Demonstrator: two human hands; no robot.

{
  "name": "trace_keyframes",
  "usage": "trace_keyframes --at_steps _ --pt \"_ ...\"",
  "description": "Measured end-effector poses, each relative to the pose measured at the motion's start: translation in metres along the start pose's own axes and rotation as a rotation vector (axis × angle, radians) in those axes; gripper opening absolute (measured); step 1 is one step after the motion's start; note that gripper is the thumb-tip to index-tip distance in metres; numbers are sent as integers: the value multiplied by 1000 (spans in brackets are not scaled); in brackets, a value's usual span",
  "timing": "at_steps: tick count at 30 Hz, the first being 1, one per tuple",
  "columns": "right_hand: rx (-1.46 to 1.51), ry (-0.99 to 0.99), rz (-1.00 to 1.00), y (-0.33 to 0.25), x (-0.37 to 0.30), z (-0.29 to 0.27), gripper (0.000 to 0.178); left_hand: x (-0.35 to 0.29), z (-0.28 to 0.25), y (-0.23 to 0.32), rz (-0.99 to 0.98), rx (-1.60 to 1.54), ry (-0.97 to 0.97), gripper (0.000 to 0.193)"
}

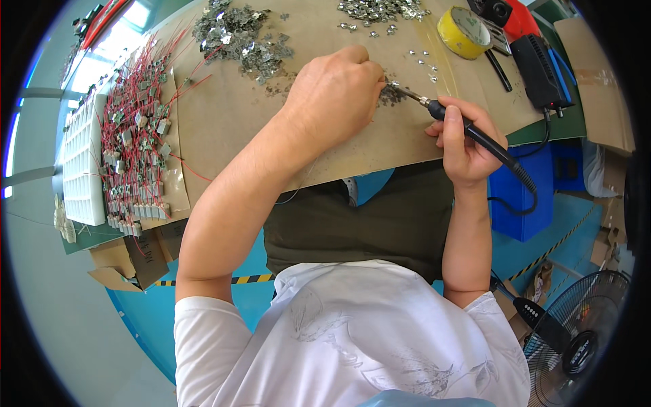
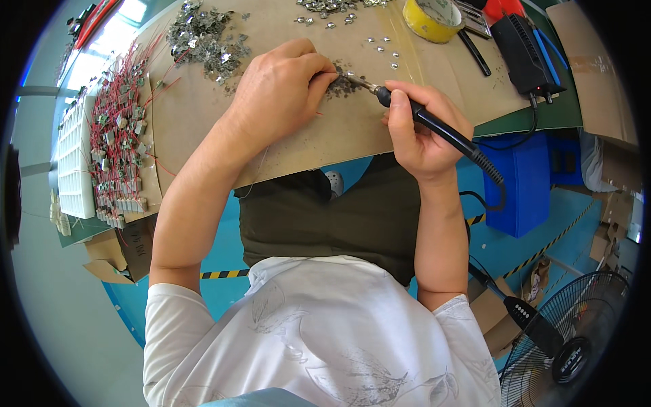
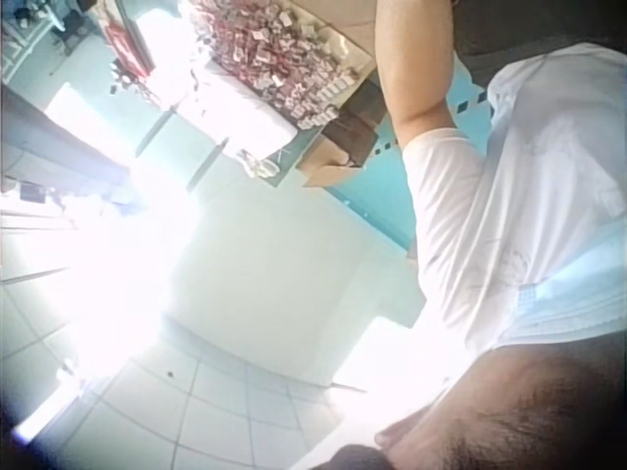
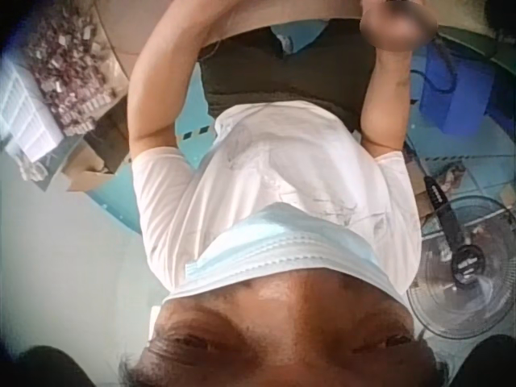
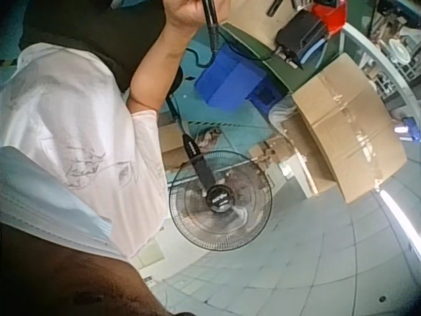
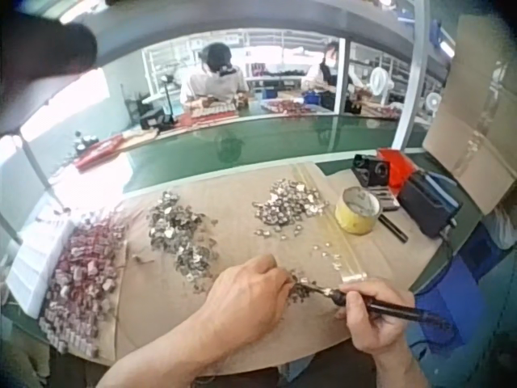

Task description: Soldering wires and small connectors onto electronic components at an assembly workbench.

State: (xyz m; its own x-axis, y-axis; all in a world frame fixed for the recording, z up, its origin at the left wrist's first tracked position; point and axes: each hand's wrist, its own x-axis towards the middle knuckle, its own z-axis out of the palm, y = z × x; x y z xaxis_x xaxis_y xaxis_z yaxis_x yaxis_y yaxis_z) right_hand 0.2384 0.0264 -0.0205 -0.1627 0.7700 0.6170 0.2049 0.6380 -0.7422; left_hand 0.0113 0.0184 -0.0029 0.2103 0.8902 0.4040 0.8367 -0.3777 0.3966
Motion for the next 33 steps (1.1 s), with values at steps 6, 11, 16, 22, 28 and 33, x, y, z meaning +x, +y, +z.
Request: trace_keyframes --at_steps 6,11,16,22,28,33 --pt "-12 -4 -18 -2 2 1 9 0 1 0 10 4 -1 12" --pt "-5 2 -6 1 0 1 9 1 1 1 22 -26 23 11" --pt "2 -9 -17 0 1 1 9 5 1 2 -79 -268 209 10" --pt "11 -6 9 2 -1 -1 9 6 -8 13 -293 -467 171 15" --pt "15 7 15 0 0 0 8 2 -4 7 -157 -269 127 10" --pt "14 1 5 2 0 0 8 2 0 1 -103 -213 95 9"
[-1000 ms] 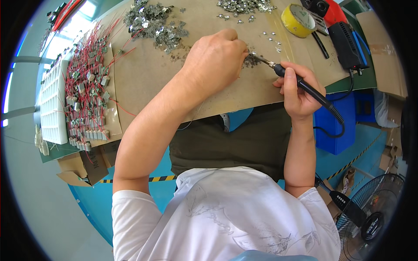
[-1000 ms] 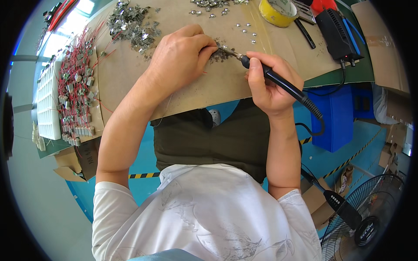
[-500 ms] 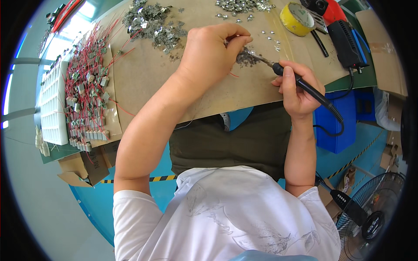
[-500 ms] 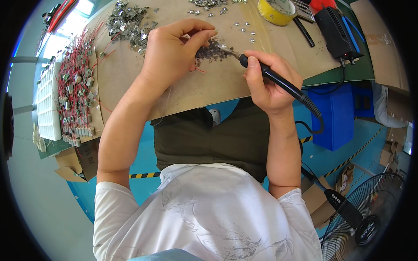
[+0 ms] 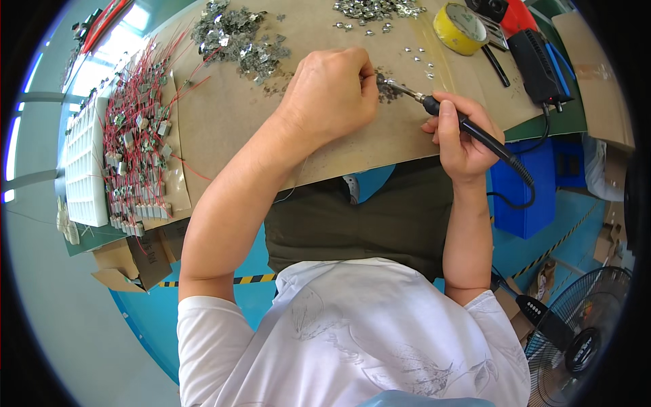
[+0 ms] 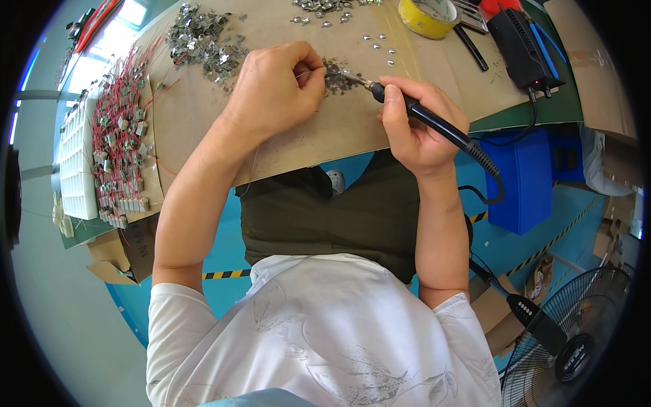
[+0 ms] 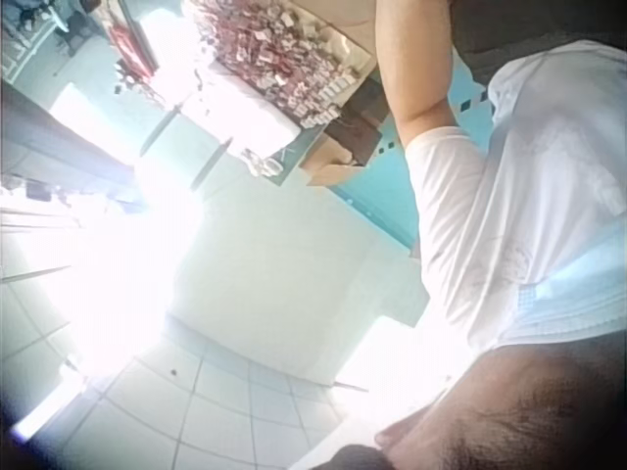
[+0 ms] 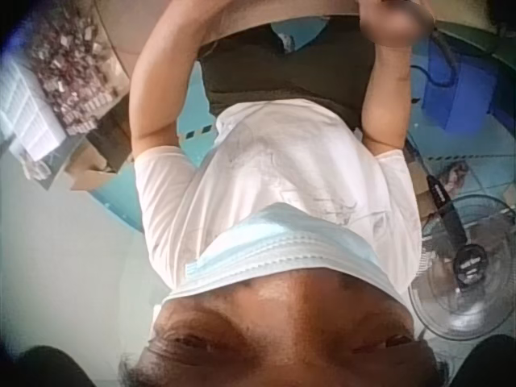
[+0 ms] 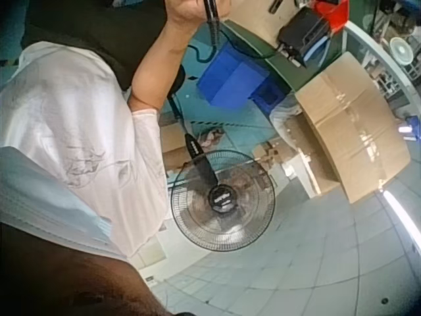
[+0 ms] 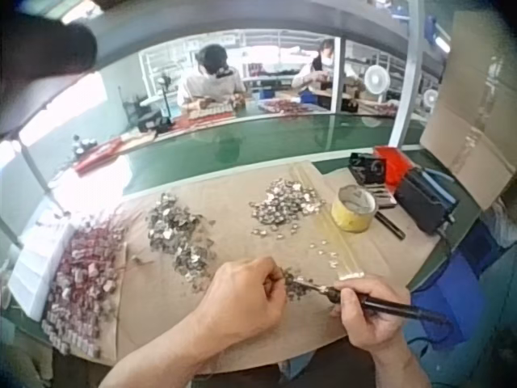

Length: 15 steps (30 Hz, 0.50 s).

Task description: Soldering wires and small connectors onto electronic components at an assembly workbench.

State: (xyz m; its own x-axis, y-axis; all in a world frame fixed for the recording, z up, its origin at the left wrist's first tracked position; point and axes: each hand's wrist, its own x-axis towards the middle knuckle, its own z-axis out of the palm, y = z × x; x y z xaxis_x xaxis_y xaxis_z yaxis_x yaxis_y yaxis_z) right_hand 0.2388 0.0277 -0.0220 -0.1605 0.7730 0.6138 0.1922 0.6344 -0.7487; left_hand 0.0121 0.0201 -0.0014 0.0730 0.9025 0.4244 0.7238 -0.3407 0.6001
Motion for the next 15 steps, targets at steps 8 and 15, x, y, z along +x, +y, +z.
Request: trace_keyframes --at_steps 8,15 --pt "6 1 -14 -1 1 0 9 0 1 0 0 22 -17 10" --pt "-9 3 -5 0 0 0 9 0 1 1 -35 21 -70 10"
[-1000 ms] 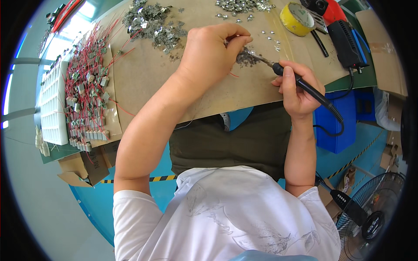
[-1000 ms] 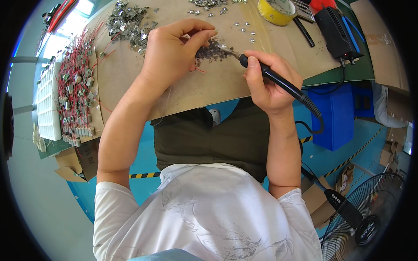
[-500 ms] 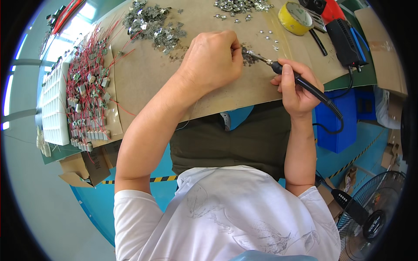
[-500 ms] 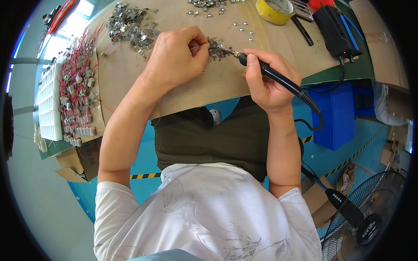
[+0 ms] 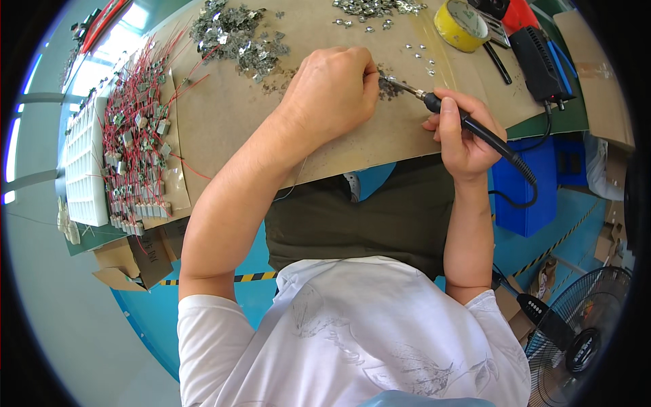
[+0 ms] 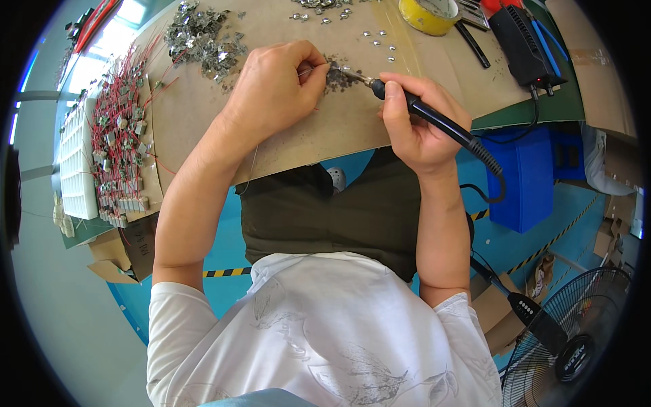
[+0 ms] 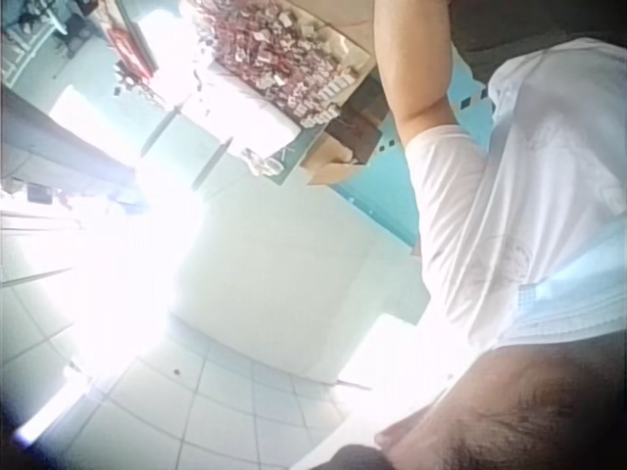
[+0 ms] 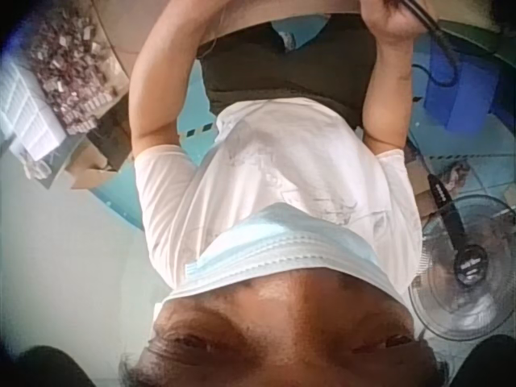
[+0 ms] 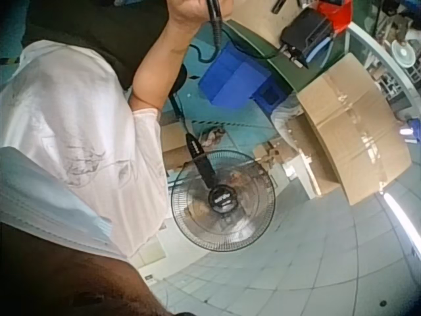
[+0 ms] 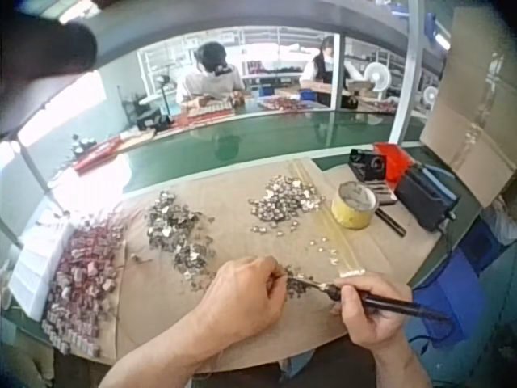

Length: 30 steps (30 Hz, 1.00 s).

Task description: Soldering wires and small connectors onto electronic components at an assembly workbench.

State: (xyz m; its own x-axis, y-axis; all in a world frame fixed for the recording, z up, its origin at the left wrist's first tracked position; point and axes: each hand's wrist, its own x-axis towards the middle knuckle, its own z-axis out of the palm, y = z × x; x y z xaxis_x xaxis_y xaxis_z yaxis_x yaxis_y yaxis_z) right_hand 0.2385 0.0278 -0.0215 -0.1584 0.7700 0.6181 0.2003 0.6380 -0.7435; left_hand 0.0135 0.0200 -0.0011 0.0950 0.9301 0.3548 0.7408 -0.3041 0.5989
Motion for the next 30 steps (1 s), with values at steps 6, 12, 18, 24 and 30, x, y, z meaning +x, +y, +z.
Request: trace_keyframes --at_steps 6,12,18,24,30 --pt "8 0 30 -1 0 -1 9 -1 5 -5 72 57 18 12" --pt "142 79 29 6 -5 -1 11 -1 2 -1 8 -39 9 11" --pt "150 69 45 5 -4 -2 12 3 -18 7 -48 -114 71 10" --pt "181 83 50 5 -2 0 12 -3 -45 -1 183 -98 -310 12" --pt "189 80 76 4 -2 0 12 -5 -33 -3 212 3 -334 12"
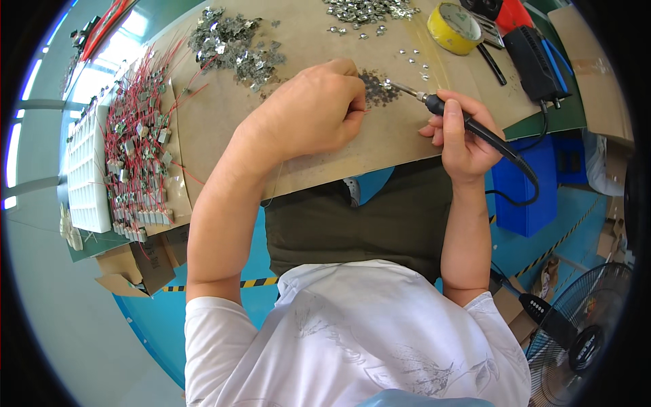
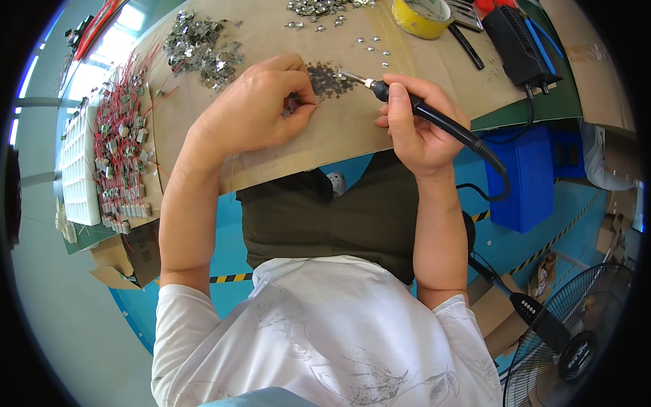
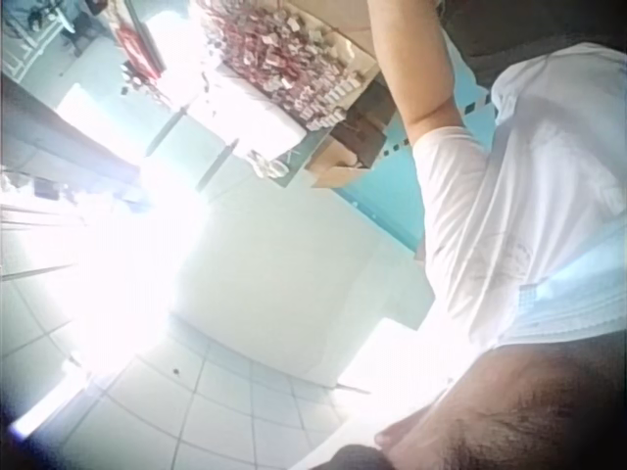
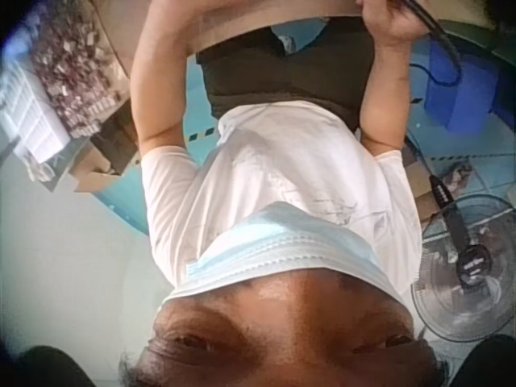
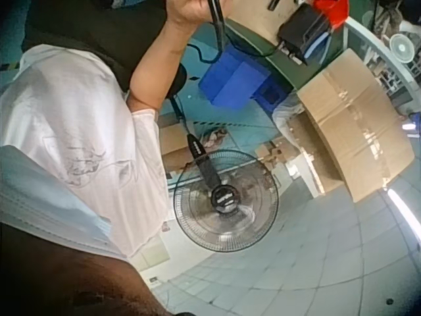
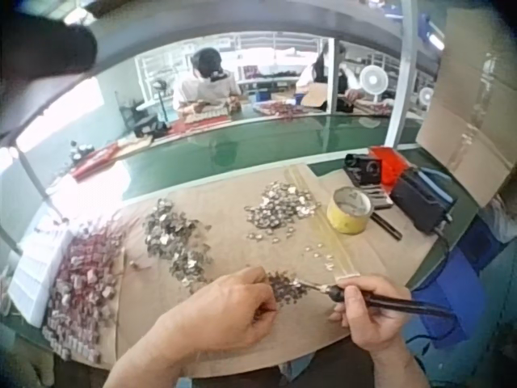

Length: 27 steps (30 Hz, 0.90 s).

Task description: Soldering wires and small connectors onto electronic components at an assembly workbench.

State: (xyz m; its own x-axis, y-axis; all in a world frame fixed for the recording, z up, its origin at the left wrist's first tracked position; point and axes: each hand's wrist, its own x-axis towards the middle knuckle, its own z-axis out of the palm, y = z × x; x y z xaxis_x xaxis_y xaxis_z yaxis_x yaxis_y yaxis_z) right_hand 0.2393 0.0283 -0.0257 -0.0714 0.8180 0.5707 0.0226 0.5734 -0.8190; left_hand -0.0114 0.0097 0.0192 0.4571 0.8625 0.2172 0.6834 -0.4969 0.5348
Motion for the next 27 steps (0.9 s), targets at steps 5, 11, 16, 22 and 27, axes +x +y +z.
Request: trace_keyframes --at_steps 5,11,16,22,27 --pt "-29 -11 23 -1 0 1 12 6 16 -2 -100 -28 245 12" --pt "-92 -41 13 -2 1 0 11 12 27 2 -132 -38 365 11" --pt "-104 -54 2 -1 1 1 11 11 29 1 -116 40 336 10" --pt "-104 -61 0 -1 2 0 11 11 31 3 -144 136 286 11" --pt "-102 -57 -6 -2 2 1 11 12 32 2 -126 169 284 11"
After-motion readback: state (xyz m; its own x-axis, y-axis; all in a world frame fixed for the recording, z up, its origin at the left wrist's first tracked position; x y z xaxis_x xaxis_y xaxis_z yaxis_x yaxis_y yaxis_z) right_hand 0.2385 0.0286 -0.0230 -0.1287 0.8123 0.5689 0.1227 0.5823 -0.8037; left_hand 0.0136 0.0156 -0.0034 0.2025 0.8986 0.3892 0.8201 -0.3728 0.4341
